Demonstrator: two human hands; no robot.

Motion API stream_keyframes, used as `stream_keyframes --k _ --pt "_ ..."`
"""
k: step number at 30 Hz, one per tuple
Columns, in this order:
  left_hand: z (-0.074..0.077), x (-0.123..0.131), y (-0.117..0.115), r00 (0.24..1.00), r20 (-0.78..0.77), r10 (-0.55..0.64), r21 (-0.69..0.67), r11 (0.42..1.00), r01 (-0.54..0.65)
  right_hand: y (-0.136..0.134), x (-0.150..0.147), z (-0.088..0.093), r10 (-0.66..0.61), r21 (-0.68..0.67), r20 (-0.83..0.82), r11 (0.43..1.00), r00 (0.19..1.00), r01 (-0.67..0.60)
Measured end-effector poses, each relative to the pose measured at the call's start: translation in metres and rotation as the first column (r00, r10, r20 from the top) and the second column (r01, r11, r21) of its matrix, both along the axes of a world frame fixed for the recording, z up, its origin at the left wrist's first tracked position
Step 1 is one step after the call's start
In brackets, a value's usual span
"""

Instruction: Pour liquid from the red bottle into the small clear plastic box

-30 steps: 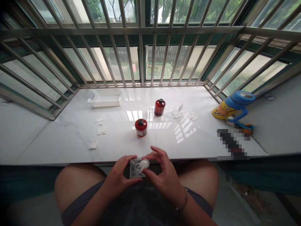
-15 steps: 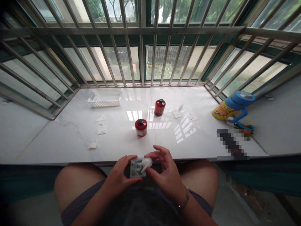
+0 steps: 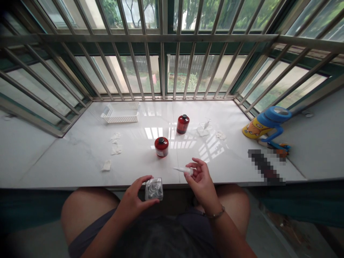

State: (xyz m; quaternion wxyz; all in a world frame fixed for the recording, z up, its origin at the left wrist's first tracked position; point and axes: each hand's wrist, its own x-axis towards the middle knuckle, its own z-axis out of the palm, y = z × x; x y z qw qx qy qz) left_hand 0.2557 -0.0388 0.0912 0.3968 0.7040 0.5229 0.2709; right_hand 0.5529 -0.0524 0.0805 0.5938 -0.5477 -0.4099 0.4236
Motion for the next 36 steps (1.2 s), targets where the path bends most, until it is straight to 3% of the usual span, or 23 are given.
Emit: stream_keyframes --k 3,6,10,13,17,20,22,25,29,36 --pt "-0.004 -0.006 0.007 0.998 0.008 0.065 -0.01 0.998 -0.065 0.008 0.022 -0.017 -0.064 -0.043 0.12 0.997 0.991 0.069" --pt "-0.009 -0.011 0.018 0.989 -0.001 0.149 -0.014 0.989 -0.149 0.015 0.044 -0.033 -0.13 -0.072 0.354 0.984 0.926 0.165" --pt "-0.019 -0.016 0.039 0.97 0.01 0.242 0.0 0.97 -0.242 0.026 0.069 -0.049 -0.163 -0.031 0.7 0.966 0.695 0.257" --pt "-0.028 -0.02 0.055 0.954 0.079 0.288 0.018 0.957 -0.29 0.035 0.083 -0.059 -0.183 0.028 0.809 0.961 0.558 0.275" --pt "-0.038 -0.024 0.07 0.945 0.117 0.306 0.053 0.948 -0.314 0.045 0.087 -0.059 -0.204 0.075 0.841 0.961 0.501 0.265" --pt "-0.042 -0.024 0.077 0.951 0.101 0.291 0.063 0.953 -0.298 0.051 0.074 -0.043 -0.244 0.162 0.867 0.963 0.435 0.218" --pt "-0.044 -0.024 0.08 0.957 0.093 0.274 0.057 0.958 -0.28 0.057 0.057 -0.026 -0.263 0.229 0.86 0.965 0.437 0.131" --pt "-0.047 -0.025 0.081 0.962 0.095 0.254 0.08 0.962 -0.262 0.07 0.025 0.005 -0.223 0.274 0.804 0.962 0.551 -0.012" --pt "-0.042 -0.025 0.074 0.961 0.04 0.272 0.286 0.919 -0.272 0.097 -0.014 0.037 -0.104 0.272 0.736 0.95 0.669 -0.152" --pt "-0.011 -0.009 0.044 0.957 -0.024 0.29 0.552 0.802 -0.229 0.139 -0.056 0.047 0.009 0.193 0.69 0.961 0.723 -0.196"
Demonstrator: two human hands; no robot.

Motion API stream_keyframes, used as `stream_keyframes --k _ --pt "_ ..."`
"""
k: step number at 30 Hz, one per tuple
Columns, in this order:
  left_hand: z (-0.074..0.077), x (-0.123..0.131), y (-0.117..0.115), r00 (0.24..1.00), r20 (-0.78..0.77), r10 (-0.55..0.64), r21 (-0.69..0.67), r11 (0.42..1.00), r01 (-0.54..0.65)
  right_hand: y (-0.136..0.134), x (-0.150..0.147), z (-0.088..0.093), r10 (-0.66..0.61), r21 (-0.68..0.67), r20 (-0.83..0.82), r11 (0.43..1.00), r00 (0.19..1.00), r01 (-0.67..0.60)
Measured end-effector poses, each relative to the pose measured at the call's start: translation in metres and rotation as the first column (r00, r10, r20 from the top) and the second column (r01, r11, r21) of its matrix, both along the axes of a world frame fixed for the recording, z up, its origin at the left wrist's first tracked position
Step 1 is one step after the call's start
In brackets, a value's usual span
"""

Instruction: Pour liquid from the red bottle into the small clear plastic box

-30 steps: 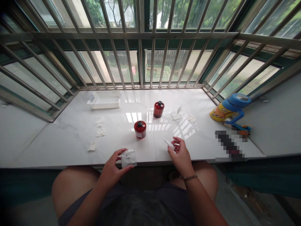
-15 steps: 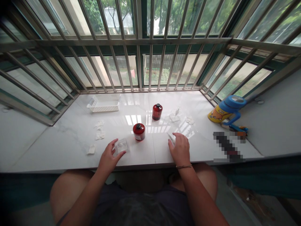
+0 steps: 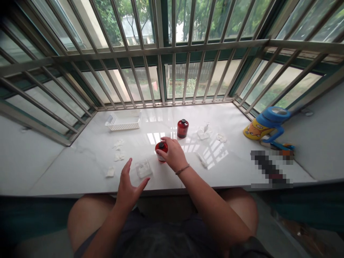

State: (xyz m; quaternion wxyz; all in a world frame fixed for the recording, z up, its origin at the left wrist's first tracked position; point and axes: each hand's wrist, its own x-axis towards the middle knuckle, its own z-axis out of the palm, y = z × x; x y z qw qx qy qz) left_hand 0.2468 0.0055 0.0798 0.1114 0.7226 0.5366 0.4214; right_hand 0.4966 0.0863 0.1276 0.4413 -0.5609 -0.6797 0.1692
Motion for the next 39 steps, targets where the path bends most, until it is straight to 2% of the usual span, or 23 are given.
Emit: stream_keyframes --k 4,8,13,18,24,29,31,35,39 --pt "0.011 0.022 -0.02 0.998 0.001 -0.064 0.058 0.996 0.064 -0.006 -0.007 0.004 -0.061 -0.014 -0.016 0.998 0.998 0.061" --pt "0.013 0.047 -0.03 0.989 0.021 -0.15 0.018 0.989 0.149 -0.028 -0.003 0.009 -0.096 0.011 -0.008 0.995 0.995 0.096" --pt "0.006 0.08 -0.017 0.968 0.059 -0.243 -0.045 0.968 0.246 -0.057 0.0 0.008 -0.148 -0.016 -0.012 0.989 0.989 0.148" --pt "0.001 0.105 0.006 0.961 0.158 -0.227 -0.127 0.961 0.248 -0.078 0.002 0.006 -0.177 -0.044 -0.024 0.983 0.984 0.176" --pt "0.004 0.109 0.017 0.953 0.204 -0.223 -0.17 0.951 0.259 -0.081 0.01 0.002 -0.166 -0.091 -0.073 0.983 0.983 0.159" --pt "0.004 0.105 0.017 0.952 0.201 -0.232 -0.178 0.947 0.269 -0.081 0.019 -0.003 0.009 -0.058 -0.084 0.998 0.996 -0.014" --pt "0.001 0.104 0.017 0.95 0.204 -0.235 -0.183 0.945 0.272 -0.085 0.022 -0.005 0.041 -0.018 -0.048 0.999 0.998 -0.042" --pt "-0.003 0.102 0.018 0.944 0.22 -0.248 -0.163 0.944 0.286 -0.093 0.024 -0.009 -0.048 0.065 -0.013 0.997 0.999 0.049" --pt "-0.003 0.101 0.018 0.941 0.219 -0.258 -0.138 0.946 0.292 -0.099 0.022 -0.007 -0.076 0.059 -0.009 0.995 0.997 0.077"
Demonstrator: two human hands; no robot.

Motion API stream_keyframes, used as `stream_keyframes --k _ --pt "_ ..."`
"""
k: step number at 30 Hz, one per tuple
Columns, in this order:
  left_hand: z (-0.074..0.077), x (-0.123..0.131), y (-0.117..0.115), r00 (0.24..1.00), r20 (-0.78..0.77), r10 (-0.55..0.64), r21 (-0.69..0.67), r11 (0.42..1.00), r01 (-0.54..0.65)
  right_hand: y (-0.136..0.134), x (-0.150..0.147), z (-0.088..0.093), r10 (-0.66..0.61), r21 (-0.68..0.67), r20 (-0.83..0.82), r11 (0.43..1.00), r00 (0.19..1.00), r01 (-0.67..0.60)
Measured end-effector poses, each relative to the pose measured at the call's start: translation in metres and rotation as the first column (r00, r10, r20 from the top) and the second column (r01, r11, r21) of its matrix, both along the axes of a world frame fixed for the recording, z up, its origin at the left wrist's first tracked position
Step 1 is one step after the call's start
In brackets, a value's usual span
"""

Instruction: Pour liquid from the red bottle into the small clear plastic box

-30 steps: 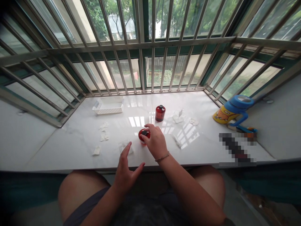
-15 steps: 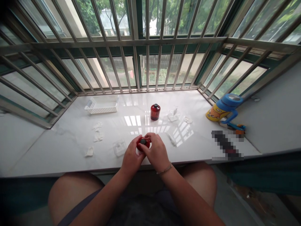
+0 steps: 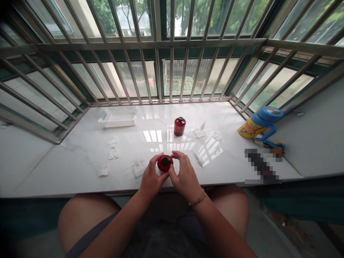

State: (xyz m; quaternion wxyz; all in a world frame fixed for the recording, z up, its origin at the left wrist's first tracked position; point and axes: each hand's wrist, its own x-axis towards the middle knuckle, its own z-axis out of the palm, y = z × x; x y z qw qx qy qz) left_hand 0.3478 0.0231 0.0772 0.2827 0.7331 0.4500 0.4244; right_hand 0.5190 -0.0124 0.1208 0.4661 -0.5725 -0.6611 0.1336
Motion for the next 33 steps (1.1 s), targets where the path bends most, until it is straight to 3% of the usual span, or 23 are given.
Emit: stream_keyframes --k 6,12,20,26,28,33 --pt "0.0 0.002 0.0 0.999 0.021 0.049 -0.059 0.997 -0.047 0.001 -0.013 0.012 0.01 0.113 0.147 0.993 0.989 -0.027" --pt "-0.001 0.004 0.002 0.998 -0.004 0.059 0.031 0.998 -0.059 0.007 -0.028 0.012 -0.065 0.149 0.257 0.988 0.964 0.027" --pt "0.001 0.005 0.003 0.995 -0.041 0.095 0.077 0.993 -0.092 0.015 -0.03 0.013 0.013 0.069 0.158 0.997 0.987 -0.024" --pt "0.002 0.004 0.003 0.997 -0.02 0.068 0.016 0.998 -0.068 0.013 -0.022 0.015 -0.116 0.033 0.14 0.993 0.983 0.112" --pt "0.003 0.004 0.003 0.998 -0.01 0.06 -0.002 0.998 -0.06 0.012 -0.019 0.017 -0.09 -0.02 0.115 0.995 0.989 0.093" --pt "0.006 0.003 0.002 0.998 -0.015 0.057 -0.034 0.998 -0.057 0.011 -0.01 0.025 0.104 -0.065 0.07 0.993 0.992 -0.1"
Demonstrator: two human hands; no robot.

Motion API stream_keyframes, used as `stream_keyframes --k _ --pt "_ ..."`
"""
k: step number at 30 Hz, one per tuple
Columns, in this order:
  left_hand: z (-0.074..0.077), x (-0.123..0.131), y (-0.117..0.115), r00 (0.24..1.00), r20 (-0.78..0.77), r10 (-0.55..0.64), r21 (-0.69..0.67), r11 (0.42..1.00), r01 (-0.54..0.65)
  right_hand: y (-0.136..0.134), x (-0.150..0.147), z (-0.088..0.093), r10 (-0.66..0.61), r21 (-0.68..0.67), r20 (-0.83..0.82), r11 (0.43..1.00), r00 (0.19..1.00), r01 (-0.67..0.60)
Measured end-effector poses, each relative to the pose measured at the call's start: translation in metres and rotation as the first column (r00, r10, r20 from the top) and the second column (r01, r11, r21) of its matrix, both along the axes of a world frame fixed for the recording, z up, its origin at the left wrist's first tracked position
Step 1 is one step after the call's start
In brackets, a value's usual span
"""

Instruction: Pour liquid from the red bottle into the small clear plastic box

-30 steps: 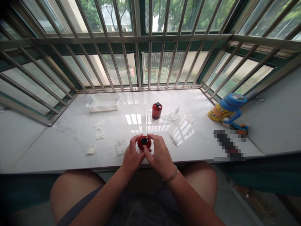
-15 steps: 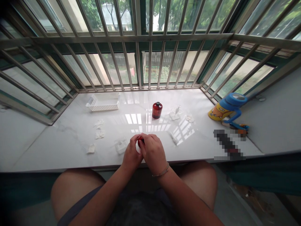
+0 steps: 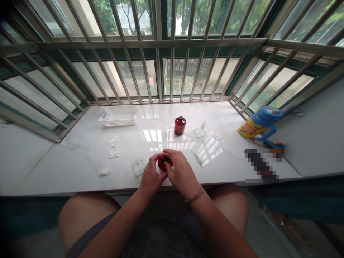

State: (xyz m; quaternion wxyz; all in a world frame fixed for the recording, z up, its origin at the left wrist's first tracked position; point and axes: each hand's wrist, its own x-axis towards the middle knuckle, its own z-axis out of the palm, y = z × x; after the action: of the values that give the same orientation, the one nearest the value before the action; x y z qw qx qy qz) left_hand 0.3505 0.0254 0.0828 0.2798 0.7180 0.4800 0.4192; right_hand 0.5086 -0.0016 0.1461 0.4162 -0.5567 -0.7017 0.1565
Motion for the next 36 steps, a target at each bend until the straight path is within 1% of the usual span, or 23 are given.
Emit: stream_keyframes --k 1,3,6,7,11,13,16,17,19,22,25,27,31,33,36 --pt "0.0 0.0 0.0 1.0 -0.005 -0.004 -0.004 1.0 0.004 0.0 0.001 0.001 -0.007 0.001 0.005 1.0 1.0 0.007" --pt "0.0 -0.001 0.0 1.0 -0.014 -0.012 -0.009 1.0 0.012 0.001 0.002 0.002 -0.068 -0.003 0.032 0.998 0.997 0.068" --pt "0.0 -0.001 0.0 1.0 -0.019 -0.013 0.002 1.0 0.013 0.004 0.003 0.003 -0.118 -0.057 0.067 0.991 0.991 0.122" --pt "0.0 -0.001 0.0 1.0 -0.019 -0.012 0.009 1.0 0.012 0.004 0.004 0.004 -0.107 -0.076 0.061 0.991 0.992 0.112" --pt "-0.002 -0.001 0.0 1.0 -0.018 -0.016 0.015 1.0 0.016 0.004 0.007 0.007 0.018 -0.101 0.012 0.995 1.0 -0.017" --pt "-0.003 -0.001 0.0 0.999 -0.024 -0.023 0.007 1.0 0.023 0.003 0.007 0.007 0.001 -0.083 0.018 0.997 1.0 0.001" --pt "-0.001 -0.001 0.0 1.0 -0.024 -0.02 0.001 1.0 0.02 0.003 0.005 0.004 -0.101 -0.08 0.053 0.991 0.993 0.105" --pt "-0.001 -0.001 0.0 1.0 -0.021 -0.014 0.003 1.0 0.014 0.003 0.004 0.003 -0.107 -0.092 0.062 0.989 0.992 0.112" --pt "0.001 -0.001 0.0 1.0 -0.018 -0.008 0.011 1.0 0.008 0.002 0.004 0.002 -0.072 -0.114 0.057 0.99 0.996 0.078" --pt "0.001 -0.001 0.0 1.0 -0.025 -0.018 0.023 1.0 0.018 0.0 0.003 0.004 -0.03 -0.078 0.022 0.996 0.999 0.032" --pt "0.0 0.0 0.0 0.999 -0.028 -0.017 0.028 0.999 0.018 -0.001 0.001 0.006 -0.072 -0.027 0.039 0.997 0.997 0.073" --pt "-0.001 0.0 0.001 1.0 -0.023 -0.011 0.028 1.0 0.011 0.0 -0.001 0.006 -0.074 -0.029 0.062 0.997 0.995 0.076" --pt "-0.001 0.0 0.001 1.0 -0.026 -0.008 0.039 0.999 0.009 0.001 -0.003 0.005 -0.009 -0.031 0.036 0.999 0.999 0.01" --pt "-0.001 0.0 0.001 0.999 -0.036 -0.008 0.042 0.999 0.009 0.002 -0.003 0.003 -0.03 -0.008 0.057 1.0 0.998 0.03" --pt "-0.001 0.0 0.0 0.999 -0.03 -0.01 0.034 0.999 0.011 0.005 -0.003 0.0 -0.081 0.007 0.135 0.997 0.988 0.081"
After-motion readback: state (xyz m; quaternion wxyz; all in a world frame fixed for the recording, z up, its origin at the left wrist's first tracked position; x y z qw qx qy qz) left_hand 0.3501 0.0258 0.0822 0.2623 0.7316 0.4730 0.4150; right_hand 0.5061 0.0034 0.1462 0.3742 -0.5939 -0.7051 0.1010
